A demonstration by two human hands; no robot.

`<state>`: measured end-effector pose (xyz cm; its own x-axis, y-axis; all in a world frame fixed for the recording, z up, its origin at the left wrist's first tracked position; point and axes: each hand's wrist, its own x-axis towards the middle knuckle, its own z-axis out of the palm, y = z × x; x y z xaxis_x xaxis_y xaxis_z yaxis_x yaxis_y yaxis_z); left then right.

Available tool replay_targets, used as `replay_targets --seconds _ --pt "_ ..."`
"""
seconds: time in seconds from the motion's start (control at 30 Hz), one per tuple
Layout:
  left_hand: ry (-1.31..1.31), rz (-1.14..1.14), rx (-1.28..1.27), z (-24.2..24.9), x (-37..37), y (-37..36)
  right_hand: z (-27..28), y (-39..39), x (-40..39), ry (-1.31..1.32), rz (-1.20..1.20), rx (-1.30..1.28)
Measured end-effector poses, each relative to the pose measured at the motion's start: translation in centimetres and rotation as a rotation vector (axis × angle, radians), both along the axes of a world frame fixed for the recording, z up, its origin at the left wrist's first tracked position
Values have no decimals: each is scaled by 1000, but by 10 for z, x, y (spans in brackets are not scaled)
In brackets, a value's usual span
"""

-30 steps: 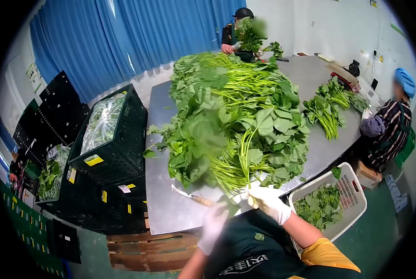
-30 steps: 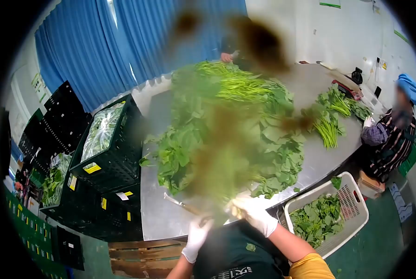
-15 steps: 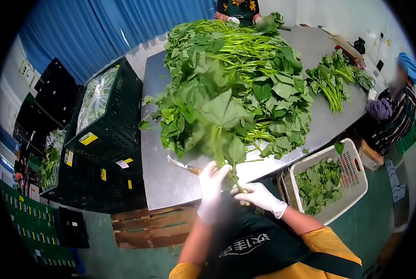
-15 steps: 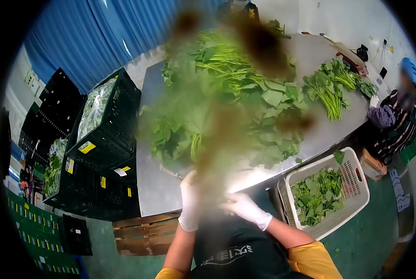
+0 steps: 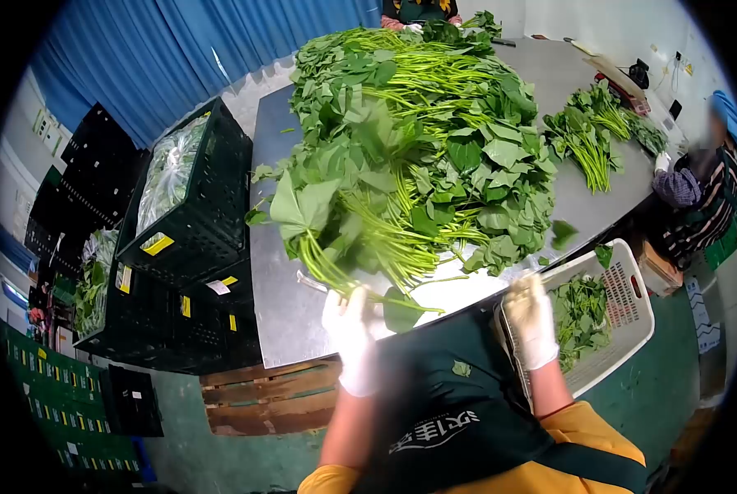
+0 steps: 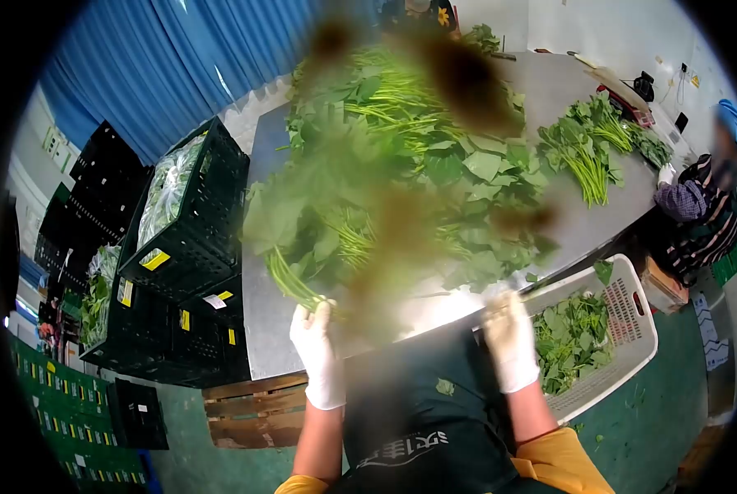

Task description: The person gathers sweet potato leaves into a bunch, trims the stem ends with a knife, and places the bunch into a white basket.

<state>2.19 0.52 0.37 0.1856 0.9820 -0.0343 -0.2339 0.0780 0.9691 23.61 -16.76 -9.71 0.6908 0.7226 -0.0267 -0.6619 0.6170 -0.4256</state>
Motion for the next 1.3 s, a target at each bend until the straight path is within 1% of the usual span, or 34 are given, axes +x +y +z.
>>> replay_targets --seconds 0.03,0.07,0.1,0.13,0.17,0.2,0.23,0.27,0.3,0.33,0.37,0.4,0.47,0.5,0.53,0.57,0.6,0.63,0.7,0.73,0.77,0.8,0.83,0.87,0.97,1.03,1.07,1.1,1.13,1.17,1.2,1.23,1.27,1.3 --pt "1 -1 0 0 -4 3 -23 -15 36 175 -138 82" --pt "-82 -94 3 0 -8 7 3 -21 44 157 -308 33" --pt "-170 -185 9 -1 -8 11 2 -32 56 131 -188 176" --pt "-174 -290 6 -8 -7 12 25 -23 45 206 -141 97" --pt "-175 -297 6 -11 -3 10 47 -13 28 288 -99 14" --pt "-169 -387 -45 -14 3 5 24 -6 20 92 171 53" --pt "-166 -478 -88 -16 10 2 16 -4 10 -141 428 -239" --pt "-247 -517 -129 -29 14 -2 56 8 -16 -422 577 -530" --pt "-221 -638 -85 -36 15 0 59 19 -32 -416 720 -368" --pt "-292 -746 -149 -33 15 -2 66 28 -44 -490 797 -442" --pt "-358 -849 -217 -31 12 -3 65 38 -52 -608 787 -417" --pt "-353 -839 -209 -35 9 -4 70 42 -53 -636 798 -445" --pt "-328 -683 -171 -42 6 -2 77 52 -59 -674 821 -454" --pt "-325 -673 -160 -37 6 -2 77 54 -65 -725 692 -548" --pt "-220 -642 -76 -31 6 -6 75 56 -72 -771 559 -643" --pt "-116 -611 4 -23 6 -11 74 56 -79 -826 465 -656" --pt "-23 -589 -15 -15 6 -16 70 56 -85 -867 413 -674" --pt "-22 -592 -14 -21 7 -15 67 56 -89 -907 358 -694" --pt "218 -572 246 -33 8 -17 69 50 -90 -911 327 -665" --pt "66 -523 88 -26 11 -21 70 47 -89 -876 350 -724" --pt "63 -530 86 -32 14 -21 70 45 -86 -842 373 -780" --pt "115 -501 156 -37 17 -21 63 43 -85 -684 355 -727" --pt "167 -469 225 -40 19 -21 62 38 -82 -641 317 -718" --pt "117 -508 283 -40 17 -21 61 34 -79 -624 329 -729" --pt "103 -553 267 -50 21 -26 52 21 -72 -572 387 -706" --pt "95 -574 256 -51 24 -28 61 15 -74 -594 395 -740" --pt "53 -608 56 -48 27 -27 60 14 -73 -596 396 -742" --pt "12 -637 -145 -47 28 -27 58 12 -70 -710 337 -713" --pt "43 -546 80 -61 30 -29 56 10 -66 -823 278 -680" --pt "43 -543 80 -63 26 -26 55 8 -62 -934 216 -645" --pt "167 -410 180 -63 20 -21 57 5 -54 -713 145 -595" --pt "289 -275 278 -53 15 -15 37 3 -38 -236 20 -347" --pt "291 -177 263 -39 8 -11 24 -3 -15 42 -181 -200" --pt "295 -82 248 -16 1 -7 23 -6 13 249 -283 -5"
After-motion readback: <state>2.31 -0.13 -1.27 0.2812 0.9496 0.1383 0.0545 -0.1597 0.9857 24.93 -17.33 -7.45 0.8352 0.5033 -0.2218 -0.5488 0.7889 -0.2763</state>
